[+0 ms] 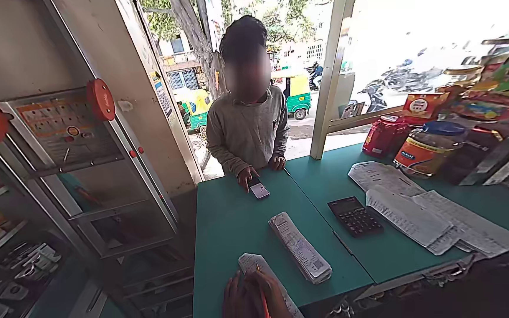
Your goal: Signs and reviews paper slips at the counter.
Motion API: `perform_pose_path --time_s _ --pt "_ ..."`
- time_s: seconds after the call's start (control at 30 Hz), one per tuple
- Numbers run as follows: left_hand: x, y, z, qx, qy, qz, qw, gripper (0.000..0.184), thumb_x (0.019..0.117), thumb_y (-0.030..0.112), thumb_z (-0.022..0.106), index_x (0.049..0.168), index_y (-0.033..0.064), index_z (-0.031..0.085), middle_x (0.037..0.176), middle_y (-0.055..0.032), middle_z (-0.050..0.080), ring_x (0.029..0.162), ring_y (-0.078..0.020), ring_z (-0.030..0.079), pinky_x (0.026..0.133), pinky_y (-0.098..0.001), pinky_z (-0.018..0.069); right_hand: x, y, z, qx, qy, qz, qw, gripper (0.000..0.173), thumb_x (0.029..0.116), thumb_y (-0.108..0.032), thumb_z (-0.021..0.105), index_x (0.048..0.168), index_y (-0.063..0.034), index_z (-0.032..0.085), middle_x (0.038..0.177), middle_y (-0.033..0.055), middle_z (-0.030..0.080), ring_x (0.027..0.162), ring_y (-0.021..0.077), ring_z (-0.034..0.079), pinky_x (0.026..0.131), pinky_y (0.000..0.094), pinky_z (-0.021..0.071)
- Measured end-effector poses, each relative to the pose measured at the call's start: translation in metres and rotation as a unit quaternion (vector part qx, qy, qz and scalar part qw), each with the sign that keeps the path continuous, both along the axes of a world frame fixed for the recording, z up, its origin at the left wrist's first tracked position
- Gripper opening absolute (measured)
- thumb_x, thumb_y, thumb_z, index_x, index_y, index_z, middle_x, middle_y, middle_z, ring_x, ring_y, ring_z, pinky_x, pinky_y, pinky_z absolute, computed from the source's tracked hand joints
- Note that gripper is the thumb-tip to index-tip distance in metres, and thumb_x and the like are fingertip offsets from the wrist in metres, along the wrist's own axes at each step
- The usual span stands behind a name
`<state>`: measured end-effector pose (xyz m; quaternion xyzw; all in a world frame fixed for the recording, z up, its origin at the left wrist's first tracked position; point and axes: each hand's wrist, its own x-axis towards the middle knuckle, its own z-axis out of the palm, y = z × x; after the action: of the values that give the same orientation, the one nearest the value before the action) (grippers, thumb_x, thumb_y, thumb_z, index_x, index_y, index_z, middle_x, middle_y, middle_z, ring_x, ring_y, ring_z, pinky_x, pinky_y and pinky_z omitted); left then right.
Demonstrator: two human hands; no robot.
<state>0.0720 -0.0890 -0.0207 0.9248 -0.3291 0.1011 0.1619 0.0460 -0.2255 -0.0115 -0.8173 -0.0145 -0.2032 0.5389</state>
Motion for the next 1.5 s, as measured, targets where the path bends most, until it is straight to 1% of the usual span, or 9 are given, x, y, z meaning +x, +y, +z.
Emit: perform_pose_path --time_s 0.07,0.27,0.43,0.6,0.7,1.1,1.23,1.4,1.5 --pt "-0.001 0.0 0.002 0.003 0.004 -0.003 1.0 0.043 0.0917 0.03 0.063 0.129 0.0085 0.071 0.139 -0.0094 0.065 0.136 -0.0385 0.053 0.114 -0.0584 0.0373 0.0 0.0 -0.002 -0.001 -0.005 -0.001 1.0 0.017 0.0967 -0.017 0.066 0.102 -0.0033 0.075 0.099 0.0112 0.075 0.096 0.0198 0.072 0.089 0.0385 0.0575" --pt "-0.002 0.001 0.007 -0.009 0.033 -0.009 0.999 0.037 0.0916 0.025 0.061 0.121 0.0056 0.074 0.134 -0.0122 0.068 0.137 -0.0413 0.051 0.116 -0.0595 0.0334 0.002 -0.001 -0.007 0.041 -0.021 0.016 0.999 0.015 0.0956 -0.014 0.066 0.101 -0.0033 0.075 0.098 0.0101 0.074 0.097 0.0171 0.071 0.091 0.035 0.0564" --pt "-0.002 0.0 0.007 0.004 0.023 -0.004 1.0 0.035 0.0924 0.021 0.061 0.122 0.0081 0.074 0.139 -0.0093 0.065 0.139 -0.0382 0.05 0.116 -0.058 0.0347 0.003 -0.002 -0.007 0.042 -0.027 0.02 0.999 0.014 0.0959 -0.014 0.066 0.102 -0.0037 0.075 0.098 0.0088 0.074 0.096 0.0154 0.071 0.09 0.0338 0.0567" --pt "-0.002 -0.001 0.001 0.016 0.001 0.003 1.0 0.037 0.091 0.03 0.062 0.122 0.0144 0.075 0.139 -0.0052 0.066 0.141 -0.0343 0.049 0.117 -0.0559 0.0346 0.003 -0.002 -0.008 0.028 -0.035 0.015 0.999 0.016 0.0969 -0.016 0.066 0.102 -0.0044 0.075 0.098 0.0082 0.075 0.097 0.0147 0.071 0.09 0.0327 0.0572" --pt "-0.001 0.0 0.001 0.012 -0.002 0.004 1.0 0.038 0.0903 0.03 0.063 0.124 0.0155 0.075 0.139 -0.0041 0.066 0.14 -0.0345 0.05 0.116 -0.0565 0.0356 0.003 -0.001 -0.007 0.025 -0.028 0.014 0.999 0.015 0.0964 -0.015 0.066 0.102 -0.0041 0.075 0.097 0.009 0.074 0.095 0.0153 0.071 0.089 0.0327 0.0571" --pt "-0.001 -0.001 -0.002 0.017 -0.006 0.015 1.0 0.033 0.0917 0.02 0.062 0.121 0.016 0.076 0.138 -0.003 0.066 0.14 -0.0318 0.05 0.118 -0.0534 0.034 0.004 -0.001 -0.008 0.02 -0.045 0.016 0.999 0.013 0.0964 -0.014 0.066 0.099 -0.0047 0.074 0.097 0.0074 0.074 0.096 0.0146 0.071 0.089 0.0317 0.0565" --pt "0.003 -0.001 -0.01 0.017 -0.04 0.017 0.999 0.036 0.0845 0.029 0.068 0.117 0.0175 0.077 0.134 -0.0011 0.069 0.137 -0.031 0.053 0.116 -0.0523 0.0372 0.005 0.0 -0.01 0.021 -0.05 0.005 0.999 0.013 0.0957 -0.016 0.066 0.098 -0.0066 0.075 0.093 0.0062 0.074 0.091 0.0138 0.07 0.085 0.0308 0.0561" --pt "0.001 0.001 -0.004 0.013 -0.032 0.014 0.999 0.041 0.0831 0.033 0.069 0.119 0.0161 0.077 0.134 -0.0029 0.069 0.136 -0.0325 0.054 0.115 -0.054 0.0378 0.004 0.001 -0.008 0.026 -0.04 0.013 0.999 0.015 0.0968 -0.017 0.065 0.101 -0.006 0.075 0.096 0.0076 0.074 0.093 0.0146 0.07 0.087 0.0318 0.0563" --pt "-0.001 -0.001 -0.004 0.002 -0.033 0.012 0.999 0.04 0.0858 0.035 0.065 0.119 0.0171 0.077 0.135 -0.0025 0.068 0.136 -0.0326 0.054 0.114 -0.0544 0.0383 0.002 -0.001 -0.01 0.024 -0.041 0.012 0.999 0.015 0.0973 -0.016 0.065 0.101 -0.0058 0.074 0.095 0.0073 0.074 0.093 0.0148 0.07 0.087 0.0321 0.0559"
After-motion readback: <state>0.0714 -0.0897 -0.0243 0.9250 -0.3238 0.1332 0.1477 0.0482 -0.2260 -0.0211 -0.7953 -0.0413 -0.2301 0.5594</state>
